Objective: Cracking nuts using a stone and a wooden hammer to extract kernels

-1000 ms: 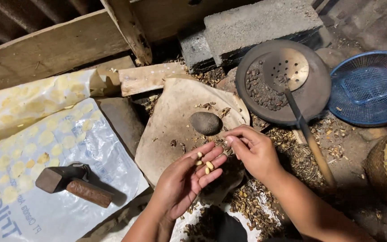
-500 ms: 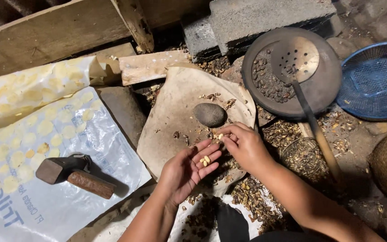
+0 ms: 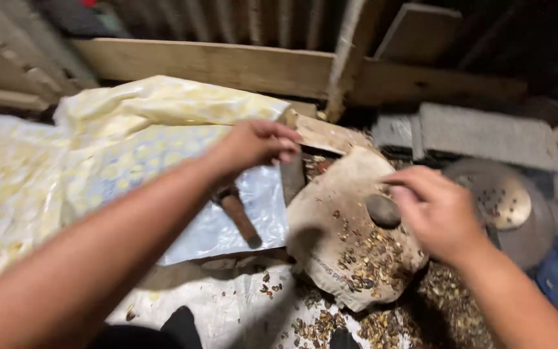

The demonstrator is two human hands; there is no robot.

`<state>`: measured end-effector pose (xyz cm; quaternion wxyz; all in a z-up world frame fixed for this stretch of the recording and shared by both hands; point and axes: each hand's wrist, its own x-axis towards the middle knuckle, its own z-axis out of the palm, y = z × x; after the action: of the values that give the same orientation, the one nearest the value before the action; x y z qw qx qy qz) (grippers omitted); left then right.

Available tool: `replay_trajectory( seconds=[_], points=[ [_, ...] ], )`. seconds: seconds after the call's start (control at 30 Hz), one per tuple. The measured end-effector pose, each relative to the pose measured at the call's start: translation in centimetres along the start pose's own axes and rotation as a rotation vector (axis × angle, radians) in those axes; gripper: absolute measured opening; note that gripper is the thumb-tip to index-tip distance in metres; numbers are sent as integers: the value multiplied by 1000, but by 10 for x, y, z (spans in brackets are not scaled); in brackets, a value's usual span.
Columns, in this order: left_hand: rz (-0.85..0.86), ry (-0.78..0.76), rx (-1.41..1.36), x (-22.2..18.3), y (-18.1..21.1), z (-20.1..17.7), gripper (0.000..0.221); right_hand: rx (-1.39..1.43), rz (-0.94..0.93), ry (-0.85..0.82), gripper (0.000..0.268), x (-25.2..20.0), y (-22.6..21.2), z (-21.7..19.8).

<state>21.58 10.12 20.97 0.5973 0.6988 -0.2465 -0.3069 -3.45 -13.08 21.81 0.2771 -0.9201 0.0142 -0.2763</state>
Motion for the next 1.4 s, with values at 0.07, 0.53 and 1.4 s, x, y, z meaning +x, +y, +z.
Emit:
replay_trajectory(
  seconds=[0.07, 0.53, 1.4],
  points=[
    [-29, 97, -90, -41, 36, -50, 26, 49, -37, -181, 22, 23, -43, 45],
    [-277, 531, 302, -25, -285, -188, 18, 112, 558, -654, 33, 23, -80, 331],
    [-148, 316, 458, 14, -233, -122, 17, -193, 711, -417, 51, 82, 35, 333]
  ],
)
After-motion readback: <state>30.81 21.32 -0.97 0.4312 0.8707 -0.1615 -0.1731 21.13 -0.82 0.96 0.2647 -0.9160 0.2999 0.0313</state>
